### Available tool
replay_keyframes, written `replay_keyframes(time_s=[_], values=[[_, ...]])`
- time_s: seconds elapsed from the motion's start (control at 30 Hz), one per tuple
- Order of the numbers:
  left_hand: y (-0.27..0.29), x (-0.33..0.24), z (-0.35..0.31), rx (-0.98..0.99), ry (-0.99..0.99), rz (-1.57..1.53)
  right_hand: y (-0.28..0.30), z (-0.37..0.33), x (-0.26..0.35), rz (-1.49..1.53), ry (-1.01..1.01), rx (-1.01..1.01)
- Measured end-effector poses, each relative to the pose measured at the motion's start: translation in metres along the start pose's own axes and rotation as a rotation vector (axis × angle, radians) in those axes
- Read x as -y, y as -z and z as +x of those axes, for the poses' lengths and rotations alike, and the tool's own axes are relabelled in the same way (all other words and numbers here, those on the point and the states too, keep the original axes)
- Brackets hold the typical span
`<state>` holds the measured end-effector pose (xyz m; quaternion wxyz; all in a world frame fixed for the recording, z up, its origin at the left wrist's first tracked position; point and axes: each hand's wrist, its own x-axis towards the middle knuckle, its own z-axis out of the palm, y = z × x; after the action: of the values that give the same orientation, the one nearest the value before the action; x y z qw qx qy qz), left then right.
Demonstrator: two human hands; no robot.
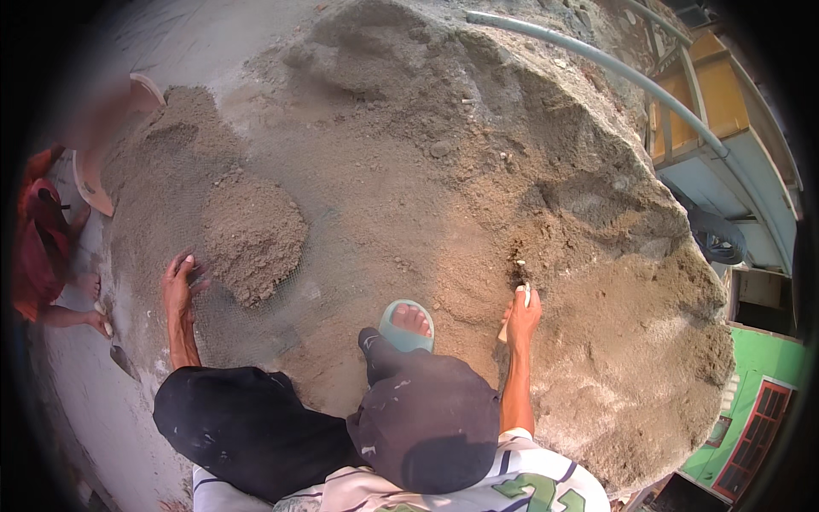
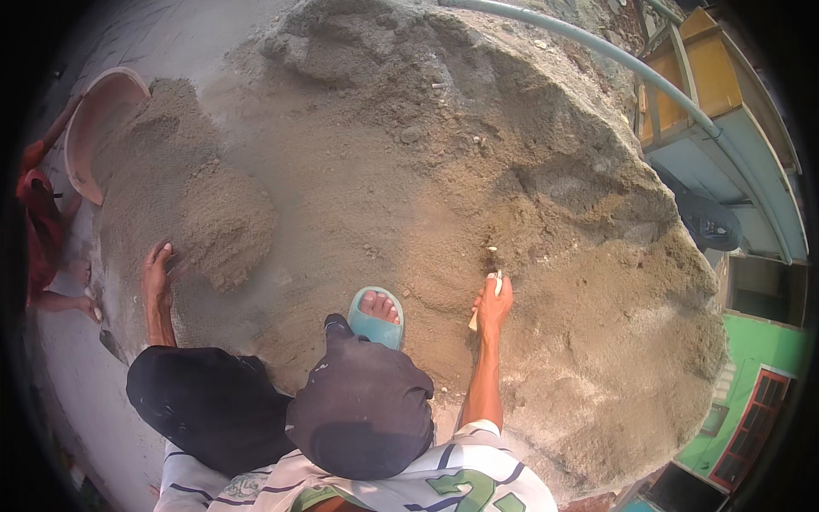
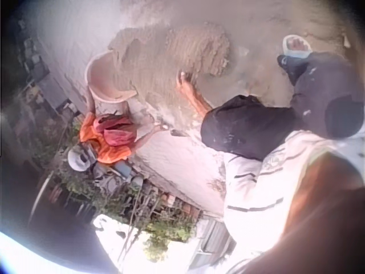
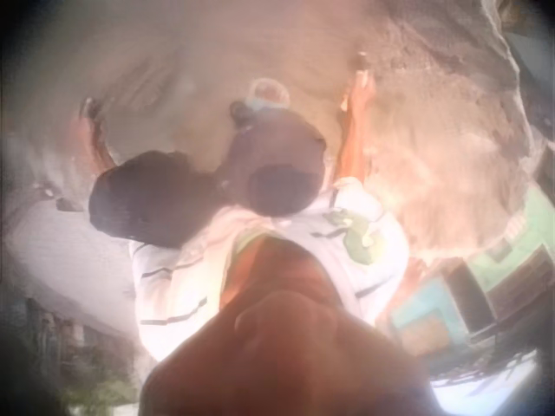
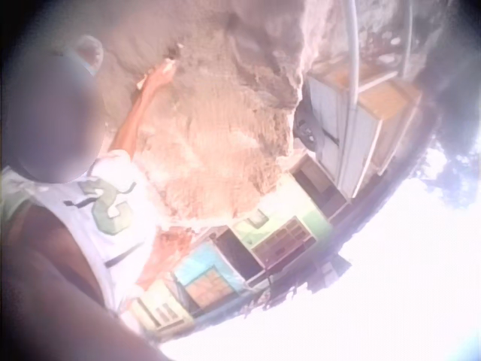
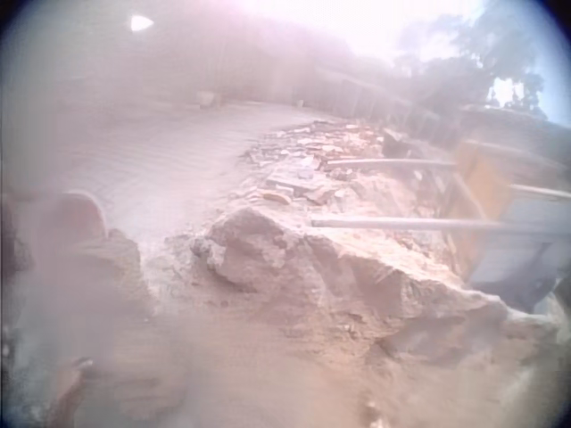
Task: The person scoops sand from a large pile using a trowel and pours it into a sieve held by another person. The second person shakes the sieve to separate the sand, while the recorder occasionally uses the trowel to spread the sifted material on the ground.
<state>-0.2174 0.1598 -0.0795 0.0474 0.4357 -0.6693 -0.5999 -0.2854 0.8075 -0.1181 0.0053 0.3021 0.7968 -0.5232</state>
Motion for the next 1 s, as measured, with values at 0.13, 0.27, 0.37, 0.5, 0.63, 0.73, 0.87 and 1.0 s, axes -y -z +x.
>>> replay_keyframes(time_s=[0.13,0.27,0.37,0.5,0.63,0.73,0.87,1.0], values=[[-0.002,-0.003,0.003,0.023,-0.014,-0.02,-0.047,-0.047,0.064,-0.043,0.114,0.203],[-0.007,-0.008,-0.002,0.018,-0.051,-0.016,-0.118,-0.084,0.086,-0.254,0.557,0.334],[-0.013,-0.013,-0.005,0.001,-0.034,-0.029,-0.163,-0.103,0.111,-0.329,0.85,0.426],[-0.003,-0.013,-0.008,0.004,-0.019,-0.011,-0.152,-0.096,0.097,0.009,0.182,0.645],[-0.004,-0.01,-0.003,0.025,-0.001,-0.031,-0.048,-0.077,0.021,0.404,-0.406,0.522],[-0.005,-0.01,-0.003,0.037,0.012,-0.029,0.043,-0.049,-0.042,0.393,-0.419,0.065],[-0.004,-0.013,-0.004,0.045,0.028,-0.026,0.059,-0.022,-0.054,0.177,-0.269,-0.158],[-0.001,-0.012,-0.005,0.067,-0.018,0.007,0.05,-0.019,-0.024,0.009,-0.041,-0.238]])
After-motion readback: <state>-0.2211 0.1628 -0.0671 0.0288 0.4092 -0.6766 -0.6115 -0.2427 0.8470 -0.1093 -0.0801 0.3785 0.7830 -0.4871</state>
